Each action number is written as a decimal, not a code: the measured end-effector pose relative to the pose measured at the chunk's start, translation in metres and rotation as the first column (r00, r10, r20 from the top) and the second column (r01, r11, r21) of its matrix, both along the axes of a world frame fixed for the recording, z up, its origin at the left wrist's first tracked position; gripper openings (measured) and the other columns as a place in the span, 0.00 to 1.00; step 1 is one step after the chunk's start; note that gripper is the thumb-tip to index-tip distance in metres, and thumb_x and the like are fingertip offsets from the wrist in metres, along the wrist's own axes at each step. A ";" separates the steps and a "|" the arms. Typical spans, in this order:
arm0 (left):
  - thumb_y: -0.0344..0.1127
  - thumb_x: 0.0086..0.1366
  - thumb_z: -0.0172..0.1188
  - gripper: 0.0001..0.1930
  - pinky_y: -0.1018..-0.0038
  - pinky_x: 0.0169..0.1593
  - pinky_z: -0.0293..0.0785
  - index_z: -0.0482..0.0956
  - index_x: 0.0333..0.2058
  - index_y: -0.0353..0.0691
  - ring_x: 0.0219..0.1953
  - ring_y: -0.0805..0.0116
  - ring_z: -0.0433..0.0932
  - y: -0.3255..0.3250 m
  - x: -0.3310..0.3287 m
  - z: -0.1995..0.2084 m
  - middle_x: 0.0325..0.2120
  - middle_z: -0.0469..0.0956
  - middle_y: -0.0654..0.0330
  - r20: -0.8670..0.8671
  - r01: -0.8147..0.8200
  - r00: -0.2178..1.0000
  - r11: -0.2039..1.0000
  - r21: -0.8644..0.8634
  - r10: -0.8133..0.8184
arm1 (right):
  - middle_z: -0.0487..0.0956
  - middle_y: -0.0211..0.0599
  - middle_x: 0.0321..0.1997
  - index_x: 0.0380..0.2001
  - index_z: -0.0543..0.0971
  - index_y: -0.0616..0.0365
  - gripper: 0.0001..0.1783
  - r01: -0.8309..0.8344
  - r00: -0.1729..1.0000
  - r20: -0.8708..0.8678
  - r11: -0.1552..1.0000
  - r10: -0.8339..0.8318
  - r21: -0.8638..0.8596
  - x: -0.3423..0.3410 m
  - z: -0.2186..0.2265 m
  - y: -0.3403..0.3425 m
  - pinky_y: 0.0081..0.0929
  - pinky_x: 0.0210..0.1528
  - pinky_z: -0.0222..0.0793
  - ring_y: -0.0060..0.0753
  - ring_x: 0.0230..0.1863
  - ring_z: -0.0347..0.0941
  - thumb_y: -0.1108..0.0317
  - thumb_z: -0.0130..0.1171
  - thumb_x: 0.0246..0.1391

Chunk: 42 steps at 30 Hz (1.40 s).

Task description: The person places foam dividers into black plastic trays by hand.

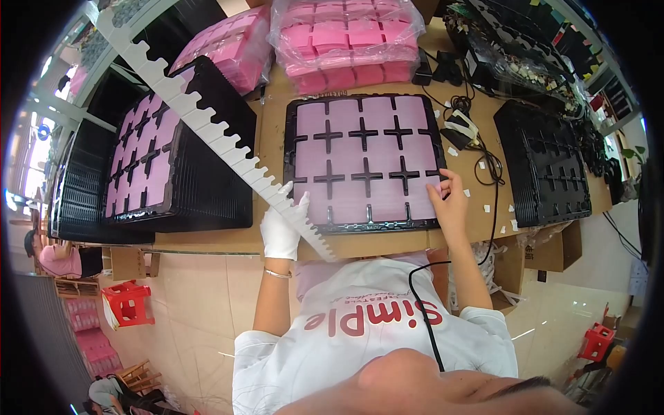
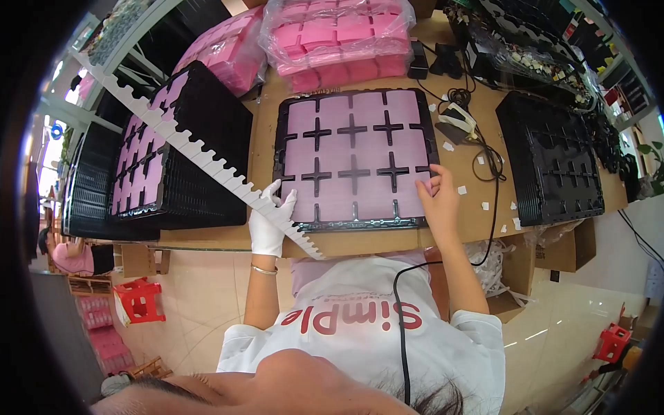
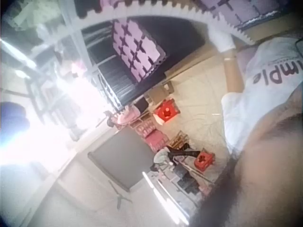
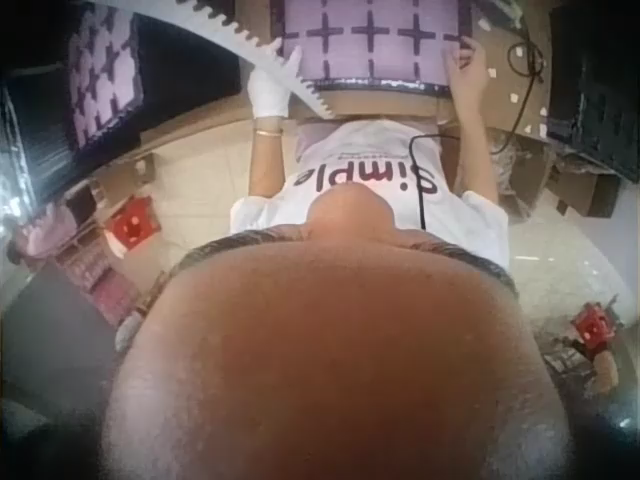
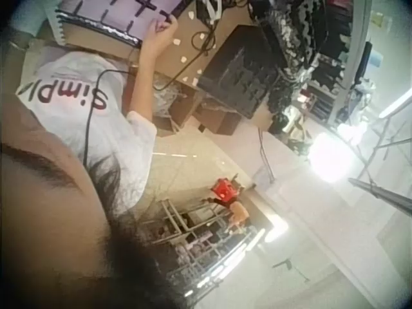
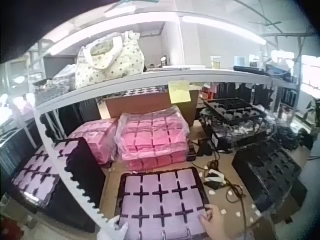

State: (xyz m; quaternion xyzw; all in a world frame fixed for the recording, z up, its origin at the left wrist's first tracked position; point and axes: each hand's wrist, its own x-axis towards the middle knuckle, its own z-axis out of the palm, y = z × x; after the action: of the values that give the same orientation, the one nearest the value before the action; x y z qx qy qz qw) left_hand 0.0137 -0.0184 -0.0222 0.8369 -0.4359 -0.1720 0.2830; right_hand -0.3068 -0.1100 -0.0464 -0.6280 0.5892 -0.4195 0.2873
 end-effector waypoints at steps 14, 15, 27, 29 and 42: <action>0.40 0.63 0.58 0.14 0.58 0.51 0.71 0.79 0.44 0.39 0.49 0.52 0.75 -0.120 0.041 0.023 0.44 0.78 0.49 0.537 0.537 0.758 0.821 -0.194 -0.369 | 0.78 0.48 0.41 0.36 0.79 0.64 0.09 -0.343 0.852 -0.519 0.815 0.061 -0.468 0.024 0.024 -0.134 0.41 0.50 0.69 0.50 0.47 0.72 0.71 0.53 0.55; 0.41 0.64 0.56 0.15 0.58 0.54 0.69 0.79 0.46 0.41 0.52 0.53 0.74 -0.134 0.038 0.011 0.47 0.77 0.50 0.610 0.624 0.684 0.754 -0.204 -0.401 | 0.78 0.47 0.48 0.42 0.79 0.63 0.15 -0.436 0.824 -0.536 0.809 0.183 -0.395 0.029 0.005 -0.151 0.39 0.58 0.64 0.45 0.54 0.71 0.65 0.50 0.59; 0.39 0.67 0.52 0.16 0.53 0.63 0.58 0.75 0.50 0.39 0.57 0.57 0.71 -0.111 0.030 0.009 0.52 0.75 0.52 0.563 0.687 0.612 0.726 -0.030 -0.555 | 0.79 0.42 0.50 0.46 0.78 0.61 0.17 -0.439 0.823 -0.492 0.868 0.284 -0.232 0.012 0.025 -0.108 0.47 0.66 0.53 0.38 0.55 0.72 0.64 0.48 0.61; 0.36 0.64 0.55 0.17 0.57 0.64 0.57 0.74 0.51 0.39 0.58 0.60 0.71 -0.068 0.024 0.010 0.53 0.74 0.53 0.605 0.834 0.464 0.549 -0.053 -0.647 | 0.79 0.43 0.49 0.45 0.79 0.61 0.15 -0.561 0.797 -0.403 0.798 0.450 -0.219 -0.008 0.023 -0.059 0.46 0.63 0.59 0.41 0.52 0.74 0.67 0.49 0.60; 0.32 0.58 0.63 0.14 0.72 0.50 0.72 0.81 0.42 0.31 0.45 0.64 0.79 0.032 0.031 -0.028 0.38 0.82 0.56 -0.229 0.012 0.971 0.969 -0.246 -0.070 | 0.51 0.50 0.72 0.67 0.57 0.58 0.34 -0.297 0.936 -0.232 0.946 0.263 -0.126 -0.036 -0.009 0.024 0.49 0.72 0.33 0.54 0.74 0.39 0.47 0.30 0.67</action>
State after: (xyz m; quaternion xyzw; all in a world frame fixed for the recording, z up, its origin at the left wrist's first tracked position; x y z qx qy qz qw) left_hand 0.0443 0.0137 -0.0505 0.7605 -0.4342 -0.2212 0.4292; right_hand -0.3424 -0.0858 -0.0557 -0.7678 0.4853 -0.3501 0.2288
